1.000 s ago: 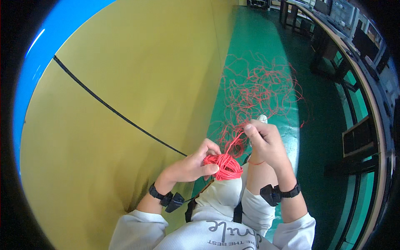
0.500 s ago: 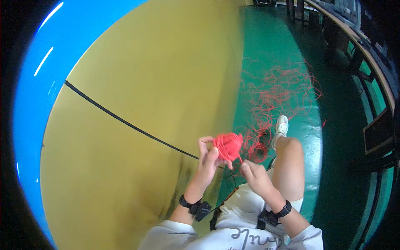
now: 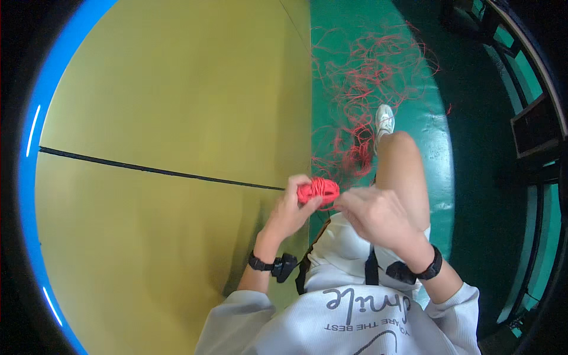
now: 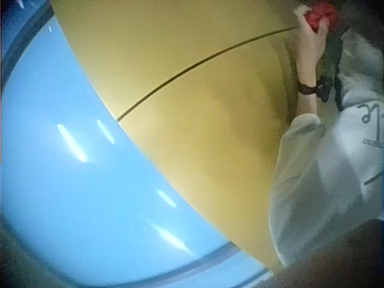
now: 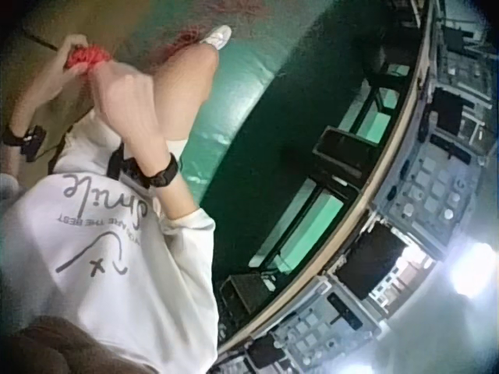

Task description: The person winds a length of red wire into a coil by hand while seated.

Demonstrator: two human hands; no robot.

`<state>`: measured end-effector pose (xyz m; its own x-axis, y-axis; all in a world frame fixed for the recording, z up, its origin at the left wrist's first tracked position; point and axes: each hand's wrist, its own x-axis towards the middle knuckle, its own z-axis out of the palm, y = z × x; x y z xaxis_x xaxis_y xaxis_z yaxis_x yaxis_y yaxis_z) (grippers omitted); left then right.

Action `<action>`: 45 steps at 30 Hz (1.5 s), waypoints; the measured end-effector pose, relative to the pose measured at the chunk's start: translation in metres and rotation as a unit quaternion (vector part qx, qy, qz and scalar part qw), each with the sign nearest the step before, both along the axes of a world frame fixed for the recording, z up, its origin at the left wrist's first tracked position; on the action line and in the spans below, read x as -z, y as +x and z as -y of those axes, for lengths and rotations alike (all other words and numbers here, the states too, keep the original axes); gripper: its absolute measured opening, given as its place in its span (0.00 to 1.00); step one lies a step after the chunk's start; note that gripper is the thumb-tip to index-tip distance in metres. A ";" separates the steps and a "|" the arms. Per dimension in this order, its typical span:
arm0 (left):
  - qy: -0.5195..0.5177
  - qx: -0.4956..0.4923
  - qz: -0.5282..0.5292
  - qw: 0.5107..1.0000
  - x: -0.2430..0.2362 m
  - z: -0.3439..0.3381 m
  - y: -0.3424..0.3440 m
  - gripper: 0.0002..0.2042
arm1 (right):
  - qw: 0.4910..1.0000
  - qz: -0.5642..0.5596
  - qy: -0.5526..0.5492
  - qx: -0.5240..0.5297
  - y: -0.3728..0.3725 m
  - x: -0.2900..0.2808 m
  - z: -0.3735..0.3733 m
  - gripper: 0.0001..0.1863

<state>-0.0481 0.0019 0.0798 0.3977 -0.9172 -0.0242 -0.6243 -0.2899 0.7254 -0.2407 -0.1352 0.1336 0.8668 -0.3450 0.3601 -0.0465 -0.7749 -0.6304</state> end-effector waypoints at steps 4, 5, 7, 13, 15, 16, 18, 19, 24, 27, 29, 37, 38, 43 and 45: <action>0.008 0.090 -0.105 0.990 0.000 -0.014 -0.025 0.22 | 0.998 0.028 0.052 -0.026 -0.001 0.005 0.015 0.03; 0.007 0.086 -0.104 0.991 0.005 -0.020 -0.027 0.22 | 0.998 0.028 0.051 -0.031 0.000 0.008 0.014 0.03; -0.046 0.082 -0.206 0.974 0.018 -0.030 -0.029 0.21 | 0.991 0.041 0.122 -0.045 0.001 0.013 0.013 0.03; -0.050 0.080 -0.275 0.957 0.001 -0.026 -0.034 0.21 | 0.980 0.008 0.190 -0.050 0.009 0.019 0.025 0.07; -0.065 0.077 -0.312 0.945 0.005 -0.029 -0.044 0.22 | 0.969 -0.002 0.240 -0.049 0.007 0.029 0.022 0.08; -0.098 0.062 -0.352 0.929 0.003 -0.029 -0.049 0.23 | 0.955 -0.011 0.292 -0.048 0.007 0.035 0.020 0.10; -0.149 0.038 -0.399 0.904 -0.002 -0.028 -0.054 0.25 | 0.941 -0.013 0.334 -0.054 0.007 0.048 0.013 0.10; -0.150 0.035 -0.399 0.904 0.002 -0.029 -0.051 0.25 | 0.925 -0.015 0.376 -0.058 0.009 0.058 0.006 0.11; -0.272 -0.121 -0.480 0.825 -0.044 0.004 -0.047 0.22 | 0.922 -0.043 0.383 -0.039 0.013 0.083 -0.037 0.11; -0.232 -0.196 -0.395 0.867 -0.031 0.017 -0.029 0.18 | 0.961 -0.111 0.253 0.018 0.015 0.073 -0.053 0.12; -0.150 -0.253 -0.297 0.909 -0.024 0.024 -0.020 0.16 | 0.968 -0.139 0.210 0.019 0.020 0.052 -0.051 0.09; -0.091 -0.129 -0.054 0.986 -0.006 0.017 -0.039 0.20 | 0.997 -0.073 -0.014 0.017 0.013 0.014 -0.020 0.04; -0.066 -0.121 -0.057 0.989 -0.007 0.020 -0.042 0.20 | 0.998 -0.049 -0.019 0.015 0.013 0.016 -0.015 0.03; -0.125 -0.119 -0.217 0.961 0.016 0.024 -0.035 0.17 | 1.000 -0.004 -0.007 0.019 0.005 0.016 -0.008 0.06; -0.121 -0.133 -0.237 0.955 0.012 0.028 -0.033 0.15 | 1.000 -0.018 -0.008 0.006 0.000 0.018 -0.012 0.06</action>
